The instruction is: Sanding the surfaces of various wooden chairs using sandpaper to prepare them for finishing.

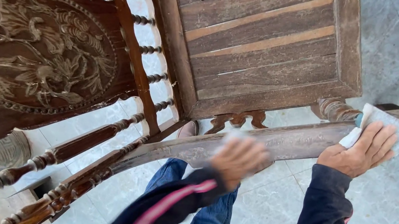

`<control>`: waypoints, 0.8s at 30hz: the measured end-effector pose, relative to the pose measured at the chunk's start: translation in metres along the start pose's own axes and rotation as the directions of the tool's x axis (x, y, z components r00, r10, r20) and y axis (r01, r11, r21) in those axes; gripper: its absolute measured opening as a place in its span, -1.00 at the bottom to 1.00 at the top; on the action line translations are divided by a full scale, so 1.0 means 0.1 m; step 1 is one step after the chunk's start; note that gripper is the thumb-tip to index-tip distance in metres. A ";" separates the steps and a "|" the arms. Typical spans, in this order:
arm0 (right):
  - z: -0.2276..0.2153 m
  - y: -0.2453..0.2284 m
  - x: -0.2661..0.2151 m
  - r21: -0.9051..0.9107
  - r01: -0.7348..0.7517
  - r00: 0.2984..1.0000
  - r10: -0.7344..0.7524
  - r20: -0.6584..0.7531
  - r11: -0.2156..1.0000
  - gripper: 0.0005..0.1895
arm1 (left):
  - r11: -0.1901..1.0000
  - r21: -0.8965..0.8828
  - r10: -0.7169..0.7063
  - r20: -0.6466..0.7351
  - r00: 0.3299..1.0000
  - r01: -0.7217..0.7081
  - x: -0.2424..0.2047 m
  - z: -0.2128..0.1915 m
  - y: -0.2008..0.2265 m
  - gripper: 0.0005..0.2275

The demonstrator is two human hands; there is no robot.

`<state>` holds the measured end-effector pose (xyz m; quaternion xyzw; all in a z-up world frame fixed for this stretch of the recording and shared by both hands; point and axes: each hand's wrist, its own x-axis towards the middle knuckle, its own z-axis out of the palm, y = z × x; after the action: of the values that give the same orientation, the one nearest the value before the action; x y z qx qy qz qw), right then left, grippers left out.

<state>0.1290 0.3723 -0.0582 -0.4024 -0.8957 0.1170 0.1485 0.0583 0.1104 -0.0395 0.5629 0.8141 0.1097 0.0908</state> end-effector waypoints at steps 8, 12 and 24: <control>0.01 0.08 -0.02 -0.010 0.044 0.999 -0.044 0.019 0.999 -0.49 | 0.997 0.000 0.072 0.069 0.995 -0.072 -0.54 0.12 -0.17 -0.37; 0.02 0.07 -0.03 -0.006 0.030 0.999 -0.030 0.015 1.000 -0.50 | 0.997 -0.072 -0.015 0.105 0.994 0.023 -1.26 0.00 -0.44 -0.34; 0.08 0.27 -0.06 -0.031 0.128 0.992 -0.128 0.007 0.991 -0.43 | 0.775 -0.447 -0.345 0.292 0.892 0.446 0.69 0.01 -0.07 -0.49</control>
<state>0.1482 0.3848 -0.0754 -0.3460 -0.9219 0.0940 0.1470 0.0287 0.1725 -0.0443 0.3428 0.8444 0.2411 0.3339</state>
